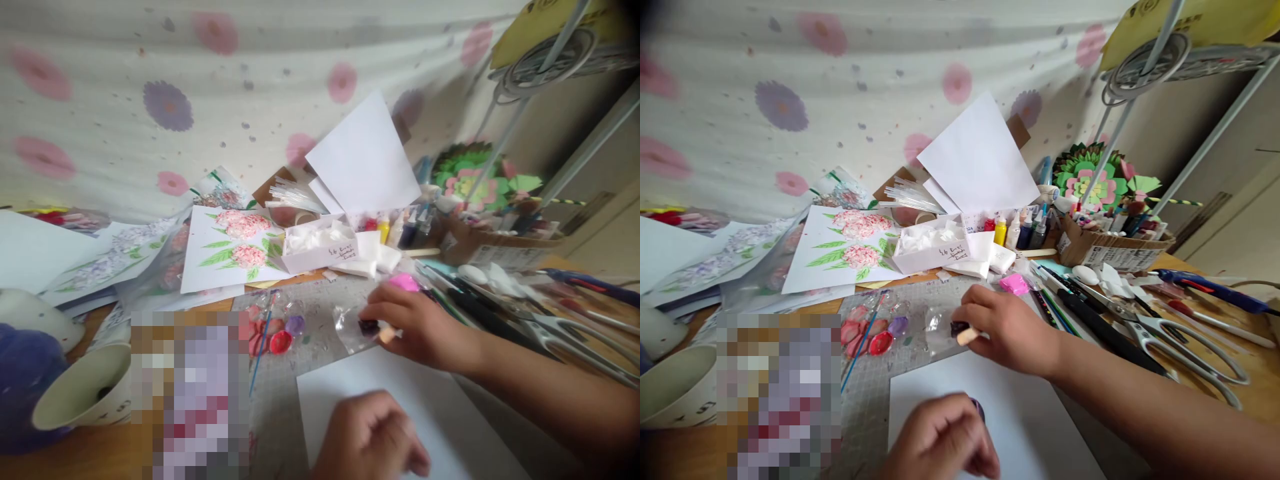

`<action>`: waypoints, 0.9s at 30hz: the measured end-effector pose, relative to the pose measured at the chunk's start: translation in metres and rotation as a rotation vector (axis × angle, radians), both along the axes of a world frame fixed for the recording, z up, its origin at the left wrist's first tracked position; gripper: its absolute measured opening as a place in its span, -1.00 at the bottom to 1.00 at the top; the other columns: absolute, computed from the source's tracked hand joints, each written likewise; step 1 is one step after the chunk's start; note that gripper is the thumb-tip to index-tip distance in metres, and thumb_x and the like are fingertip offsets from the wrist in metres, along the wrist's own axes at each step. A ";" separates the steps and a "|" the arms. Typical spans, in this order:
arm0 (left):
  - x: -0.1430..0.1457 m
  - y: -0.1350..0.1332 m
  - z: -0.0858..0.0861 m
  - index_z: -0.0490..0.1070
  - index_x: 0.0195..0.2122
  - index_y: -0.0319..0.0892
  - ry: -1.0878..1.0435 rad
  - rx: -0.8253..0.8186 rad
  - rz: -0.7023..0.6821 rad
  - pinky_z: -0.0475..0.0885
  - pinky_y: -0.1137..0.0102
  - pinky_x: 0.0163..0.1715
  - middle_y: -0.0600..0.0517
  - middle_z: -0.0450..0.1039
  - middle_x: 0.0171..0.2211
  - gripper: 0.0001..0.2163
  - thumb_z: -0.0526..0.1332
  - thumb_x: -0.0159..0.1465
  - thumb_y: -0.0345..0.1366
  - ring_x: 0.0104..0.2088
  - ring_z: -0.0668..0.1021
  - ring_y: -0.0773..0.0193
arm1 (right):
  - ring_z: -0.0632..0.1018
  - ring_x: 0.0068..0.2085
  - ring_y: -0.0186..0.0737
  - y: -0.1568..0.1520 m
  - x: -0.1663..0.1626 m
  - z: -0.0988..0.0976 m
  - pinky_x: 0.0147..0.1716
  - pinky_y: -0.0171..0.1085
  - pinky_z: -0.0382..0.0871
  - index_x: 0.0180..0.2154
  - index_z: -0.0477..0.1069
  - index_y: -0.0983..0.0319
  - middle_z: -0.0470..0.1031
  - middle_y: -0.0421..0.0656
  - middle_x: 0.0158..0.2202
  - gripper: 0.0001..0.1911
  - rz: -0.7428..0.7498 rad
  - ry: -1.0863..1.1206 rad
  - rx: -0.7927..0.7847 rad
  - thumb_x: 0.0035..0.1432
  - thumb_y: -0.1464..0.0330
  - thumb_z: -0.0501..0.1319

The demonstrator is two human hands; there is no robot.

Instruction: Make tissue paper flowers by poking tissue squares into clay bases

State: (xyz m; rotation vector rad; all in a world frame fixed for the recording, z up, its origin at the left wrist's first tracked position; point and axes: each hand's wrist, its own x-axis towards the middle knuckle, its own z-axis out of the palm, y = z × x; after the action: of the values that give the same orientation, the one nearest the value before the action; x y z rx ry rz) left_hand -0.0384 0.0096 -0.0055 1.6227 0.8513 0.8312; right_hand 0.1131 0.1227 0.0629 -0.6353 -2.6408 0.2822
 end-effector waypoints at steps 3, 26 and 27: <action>0.004 0.004 0.008 0.27 -0.42 -0.23 -0.421 -0.458 0.291 0.47 0.38 -0.47 0.02 0.43 -0.55 -0.58 -0.08 0.30 0.03 -0.53 0.52 0.30 | 0.46 -0.35 -0.29 -0.028 0.027 0.007 -0.40 -0.34 0.37 -0.10 0.36 0.21 0.36 -0.08 -0.28 -0.76 0.015 0.096 0.087 0.16 0.40 0.14; 0.004 -0.006 0.021 0.20 -0.48 -0.19 -0.266 -0.191 0.286 0.23 0.53 -0.50 0.14 0.25 -0.56 -0.71 0.16 0.24 -0.10 -0.51 0.33 0.43 | 0.50 -0.39 -0.30 -0.081 0.016 0.010 -0.43 -0.39 0.39 -0.27 0.43 0.25 0.50 -0.16 -0.37 -0.60 -0.257 0.262 -0.473 -0.20 0.24 0.41; 0.003 -0.006 0.020 0.21 -0.47 -0.19 -0.235 -0.158 0.281 0.24 0.50 -0.46 0.12 0.25 -0.54 -0.71 0.13 0.25 -0.08 -0.48 0.33 0.40 | 0.49 -0.40 -0.33 -0.080 0.015 0.009 -0.45 -0.41 0.37 -0.28 0.43 0.25 0.50 -0.17 -0.37 -0.67 -0.276 0.260 -0.443 -0.15 0.31 0.38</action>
State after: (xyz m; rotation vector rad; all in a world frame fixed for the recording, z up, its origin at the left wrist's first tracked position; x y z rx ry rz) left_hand -0.0356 0.0038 0.0143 1.2556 0.9629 1.0987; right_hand 0.1279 0.0429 0.0723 -1.0143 -2.2182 0.8172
